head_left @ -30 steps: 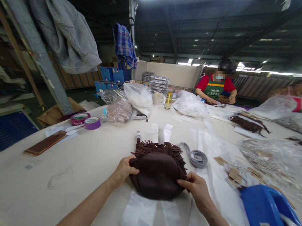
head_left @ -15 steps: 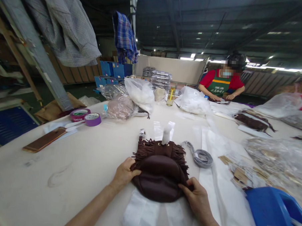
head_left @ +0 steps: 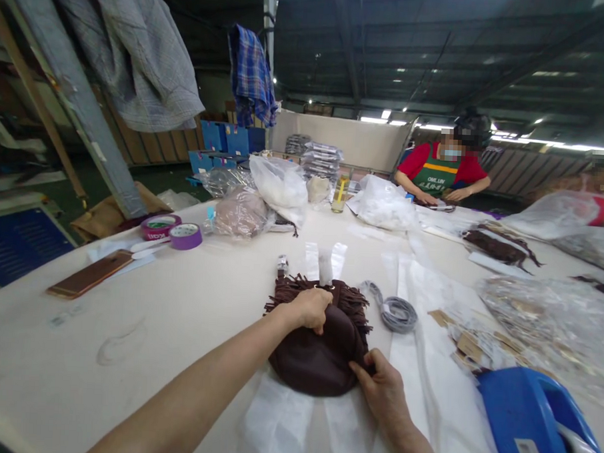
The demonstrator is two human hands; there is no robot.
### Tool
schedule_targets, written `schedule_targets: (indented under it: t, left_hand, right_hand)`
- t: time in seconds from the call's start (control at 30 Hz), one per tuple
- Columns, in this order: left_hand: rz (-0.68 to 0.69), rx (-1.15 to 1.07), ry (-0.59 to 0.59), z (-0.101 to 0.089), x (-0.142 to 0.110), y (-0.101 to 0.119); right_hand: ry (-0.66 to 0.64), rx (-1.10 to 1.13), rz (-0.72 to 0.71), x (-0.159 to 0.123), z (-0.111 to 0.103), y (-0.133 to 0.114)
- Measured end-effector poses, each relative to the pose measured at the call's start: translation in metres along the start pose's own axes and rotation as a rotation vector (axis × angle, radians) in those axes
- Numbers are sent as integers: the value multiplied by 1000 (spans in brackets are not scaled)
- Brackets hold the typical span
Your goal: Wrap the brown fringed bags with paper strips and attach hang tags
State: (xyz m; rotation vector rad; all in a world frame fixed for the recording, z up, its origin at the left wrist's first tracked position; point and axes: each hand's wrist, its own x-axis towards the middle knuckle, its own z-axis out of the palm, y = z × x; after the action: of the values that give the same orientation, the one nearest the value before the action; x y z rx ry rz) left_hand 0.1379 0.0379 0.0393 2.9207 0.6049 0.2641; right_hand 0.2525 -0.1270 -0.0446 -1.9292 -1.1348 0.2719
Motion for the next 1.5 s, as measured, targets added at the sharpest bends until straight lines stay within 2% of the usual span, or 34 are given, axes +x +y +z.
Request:
schedule_targets:
  t: [0.07,0.2,0.27,0.33,0.37,0.43,0.5,0.57,0.67,0.77,0.8,0.83,0.97,1.0,1.03,1.17,1.23,1.4,1.5]
  left_hand:
    - [48,59,56,12,-16,10]
    - [249,134,87,37,-74,22]
    - [307,226,169,47,-95,23]
    - [329,326,264,56,-105,23]
    - [330,366,297,59,-107,24]
    - [314,413,322,64,-109,26]
    - [280,439,324,67,-112,29]
    - [282,435,325,67,-116,30]
    - [343,372,316,62,-123,28]
    - [371,297,279,52,-125,22]
    - [349,238,276,49,-125,19]
    - [269,114,297,47,-125,15]
    - [-399,-627,496,45,-126,-12]
    - [-504,-736,511,46,-127,-20]
    - [-550,-809,499,47,-127,-27]
    - [-556,-1114,423,50,-126,-45]
    - [-572,-1245,453,50,-122,-45]
    - [-651,-1425,571,53,-113,-41]
    - [-733,-1434,628,56,-110,-38]
  right_hand:
    - [13,-13,0,-1,1,1]
    - [22,-52,-23,-2,-1,6]
    - [17,-80,-60,-3,-7,3]
    - [55,-120,-100,-6,-15,-7]
    - [108,-159,-153,-9,-18,-15]
    - [193,-257,-377,-16,-19,-31]
    - [181,-373,-691,-24,-12,-42]
    - [105,-494,-906,-31,0,-43]
    - [107,-647,-990,-35,17,-29]
    - [151,-674,-1036,-29,23,-20]
    - [164,-667,-1042,-26,23,-22]
    - [177,-653,-1034,-23,23,-24]
    - [121,-604,-906,-10,22,-40]
    - [93,-584,-872,-8,22,-41]
    - [70,-555,-846,-6,22,-40]
    - [73,-402,-819,-5,25,-21]
    - [80,-373,-855,-6,27,-6]
    - [82,-379,-1066,-8,34,19]
    - [126,-410,-1066,-14,39,22]
